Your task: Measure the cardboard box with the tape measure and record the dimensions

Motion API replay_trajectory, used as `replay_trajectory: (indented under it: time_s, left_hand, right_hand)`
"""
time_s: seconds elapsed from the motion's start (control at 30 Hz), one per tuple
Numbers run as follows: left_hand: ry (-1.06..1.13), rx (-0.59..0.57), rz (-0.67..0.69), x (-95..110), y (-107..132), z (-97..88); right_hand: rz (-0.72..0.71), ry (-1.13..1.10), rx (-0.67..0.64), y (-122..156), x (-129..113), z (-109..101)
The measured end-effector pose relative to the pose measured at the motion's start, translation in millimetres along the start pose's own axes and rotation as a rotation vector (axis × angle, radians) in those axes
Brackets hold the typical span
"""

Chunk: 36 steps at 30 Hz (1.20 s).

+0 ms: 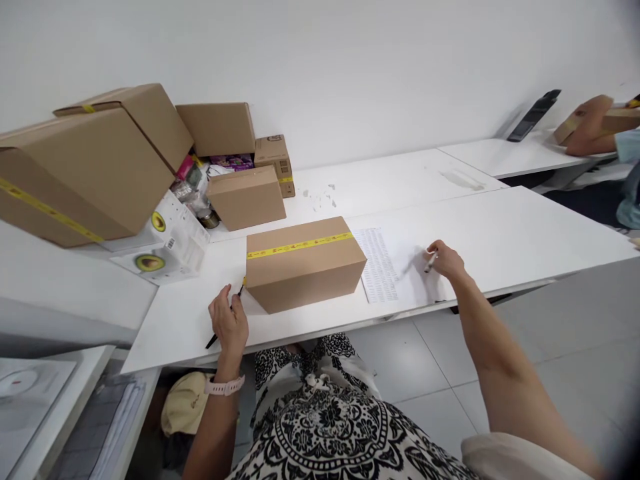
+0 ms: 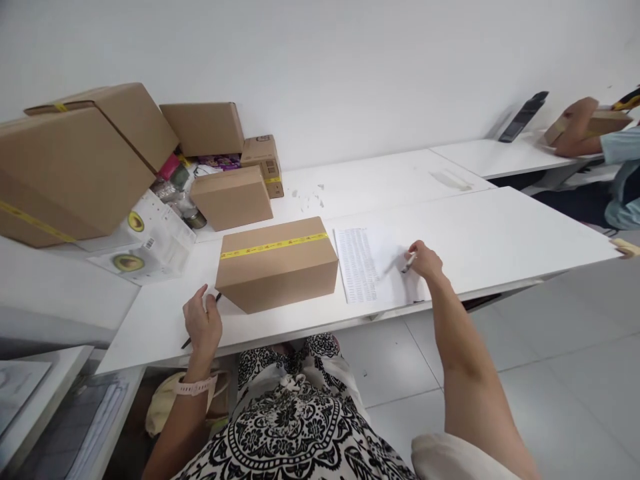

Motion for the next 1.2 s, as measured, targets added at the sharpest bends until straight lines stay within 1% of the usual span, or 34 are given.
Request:
replay_trajectory:
  time_s: [0.03, 0.07, 0.1, 0.17, 0.23, 0.3, 0.37, 0.47, 0.53, 0.6, 0.67, 0.73, 0.77, 0.83, 0.9, 0.93, 1.0, 1.03, 1.1, 1.2]
  left_hand:
    - [-0.012, -0.058, -0.042, -8, -1, 7.3]
    - [-0.022, -0.112, -0.076, -14, -1, 14.0]
    - [-0.027, -0.159, -0.099, -19, -1, 20.0]
    - [-0.024, -0.223, -0.116, -24, -2, 29.8]
    - [-0.016, -0.266, -0.104, -26, -3, 38.2]
    - [-0.017, -0.299, -0.095, -27, -4, 45.8]
    - [-0.021, -0.317, -0.099, -27, -4, 52.1]
    - [-0.024, -0.338, -0.115, -27, -2, 59.0]
    - [-0.025, -0.353, -0.131, -26, 0, 61.6]
    - [-0.027, -0.363, -0.153, -26, 0, 63.3]
    - [-0.027, -0.369, -0.187, -27, -2, 65.2]
    - [-0.017, -0.372, -0.234, -29, -6, 68.2]
    - [-0.004, -0.373, -0.259, -30, -9, 70.1]
    - [0.042, -0.369, -0.302, -31, -16, 74.3]
    - [0.114, -0.357, -0.339, -31, -23, 77.9]
    - [0.154, -0.347, -0.358, -31, -26, 79.2]
    - [0.24, -0.315, -0.407, -32, -31, 80.4]
    - [0.284, -0.292, -0.438, -32, -33, 80.1]
    - [0.379, -0.238, -0.514, -35, -35, 77.8]
    - [0.576, -0.17, -0.641, -35, -36, 70.9]
  right_hand:
    - [-0.015, 0.15, 0.051, 0, -7, 4]
    - [-0.042, 0.269, 0.07, 1, -18, 11]
    - [-0.1, 0.355, 0.051, 5, -31, 20]
    - [-0.303, 0.457, -0.034, 20, -65, 46]
    - [-0.492, 0.534, -0.133, 41, -96, 76]
    - [-0.631, 0.599, -0.191, 60, -122, 102]
    - [-0.718, 0.641, -0.22, 74, -140, 122]
    - [-0.75, 0.663, -0.255, 83, -155, 142]
    - [-0.735, 0.663, -0.275, 83, -159, 148]
    - [-0.708, 0.651, -0.283, 82, -158, 150]
    - [-0.666, 0.61, -0.283, 81, -154, 148]
    - [-0.594, 0.507, -0.254, 79, -149, 141]
    - [-0.543, 0.422, -0.223, 77, -146, 134]
    - [-0.399, 0.172, -0.136, 75, -139, 115]
    - [-0.215, -0.172, -0.063, 75, -128, 94]
    - [-0.126, -0.352, -0.055, 78, -123, 86]
    - [0.018, -0.648, -0.095, 90, -118, 78]
    - [0.066, -0.742, -0.142, 98, -118, 78]
    - [0.115, -0.835, -0.259, 115, -125, 82]
    - [0.148, -0.88, -0.417, 138, -137, 94]
Point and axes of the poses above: each hand's wrist, its own y-axis away from the middle knuckle, its own z-axis out of the palm, x = y × z, the point moved 7 cm from there along -y, towards the middle knuckle, and after that the axes turned 9 degrees about z, right-handed, at the moved point
